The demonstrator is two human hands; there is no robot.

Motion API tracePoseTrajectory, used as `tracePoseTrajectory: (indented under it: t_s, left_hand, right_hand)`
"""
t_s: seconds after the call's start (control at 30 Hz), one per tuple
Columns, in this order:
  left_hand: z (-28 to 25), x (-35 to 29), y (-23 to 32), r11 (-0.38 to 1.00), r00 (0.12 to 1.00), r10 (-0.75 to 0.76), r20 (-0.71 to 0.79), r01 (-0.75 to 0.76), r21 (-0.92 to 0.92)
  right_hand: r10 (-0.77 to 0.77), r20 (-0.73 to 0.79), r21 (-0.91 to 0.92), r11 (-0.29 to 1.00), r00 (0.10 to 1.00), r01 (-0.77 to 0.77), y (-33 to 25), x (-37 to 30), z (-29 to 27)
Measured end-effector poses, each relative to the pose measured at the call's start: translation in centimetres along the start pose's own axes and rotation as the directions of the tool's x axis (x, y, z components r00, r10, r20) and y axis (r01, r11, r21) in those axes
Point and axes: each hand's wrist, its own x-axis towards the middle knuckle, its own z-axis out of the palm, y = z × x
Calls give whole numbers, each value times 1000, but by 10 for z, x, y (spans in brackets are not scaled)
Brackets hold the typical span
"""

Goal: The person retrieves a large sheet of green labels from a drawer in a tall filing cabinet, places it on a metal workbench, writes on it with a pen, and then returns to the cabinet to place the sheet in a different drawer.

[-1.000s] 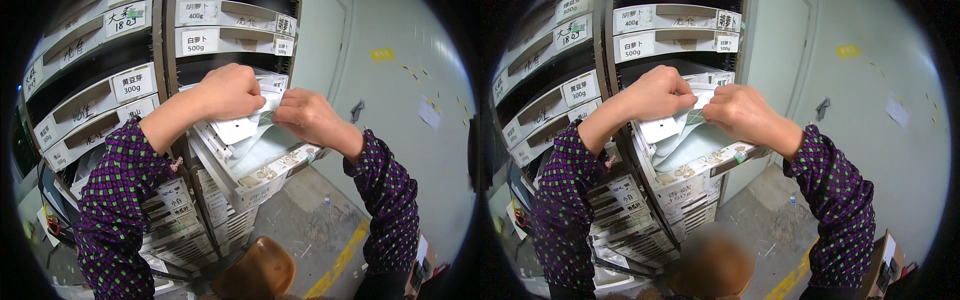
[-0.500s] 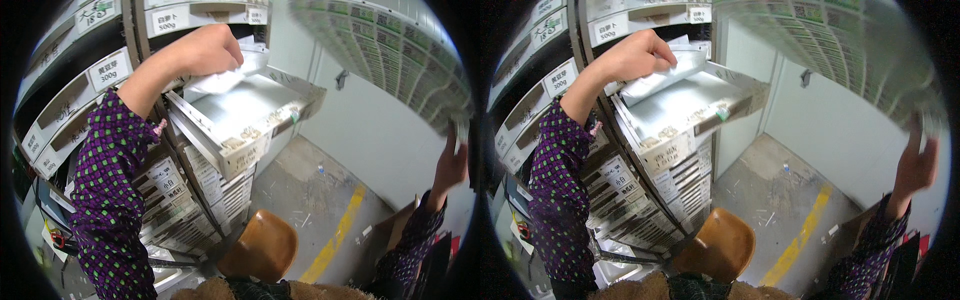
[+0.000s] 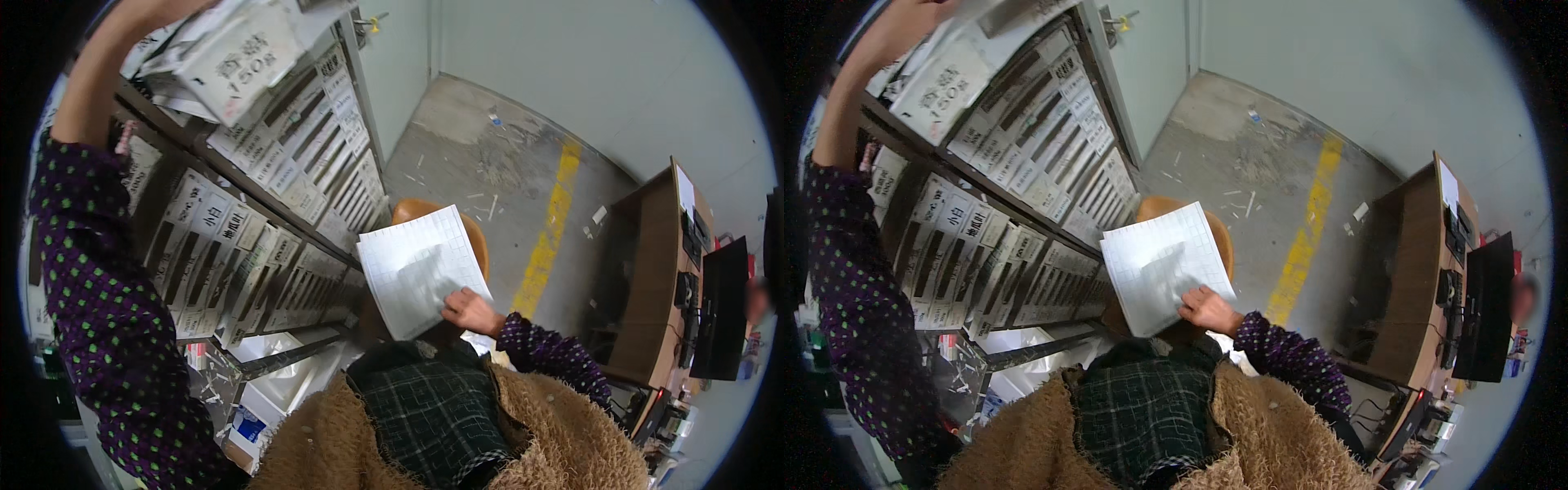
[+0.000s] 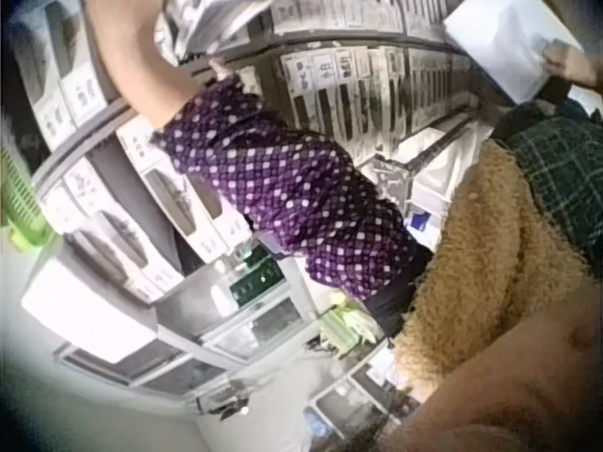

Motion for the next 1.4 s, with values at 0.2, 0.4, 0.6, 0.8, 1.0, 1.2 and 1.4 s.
tracePoseTrajectory:
  t_s: [0.2, 0.4, 0.6, 0.8, 1.0, 1.2, 1.4]
  left_hand:
    - [38, 44, -77, 952, 962, 260, -84, -270, -143]
    - [17, 23, -72, 936, 966, -49, -254, -44, -349]
    - [13, 20, -70, 916, 945, -42, -324, -93, -390]
    - [17, 37, -51, 959, 957, 83, -279, -153, -239]
    - [27, 29, -91, 949, 843, -78, -532, -100, -298]
    - [41, 28, -94, 989, 891, 8, -454, -73, -126]
    - [50, 30, -75, 993, 994, 47, 94, -57, 104]
  right_hand:
    - [30, 283, 115, 991, 959, -65, 6, 12, 10]
    - [116, -673, 320, 936, 730, 146, 27, 75, -276]
    - [144, -971, 173, 974, 189, 148, 50, 183, -472]
    - [228, -763, 13, 941, 604, -338, 79, 267, -521]
    - [154, -817, 45, 978, 555, -206, 113, 232, -561]
    - [183, -942, 197, 980, 281, 21, 140, 166, -597]
    - [308, -927, 361, 889, 215, 281, 178, 110, -604]
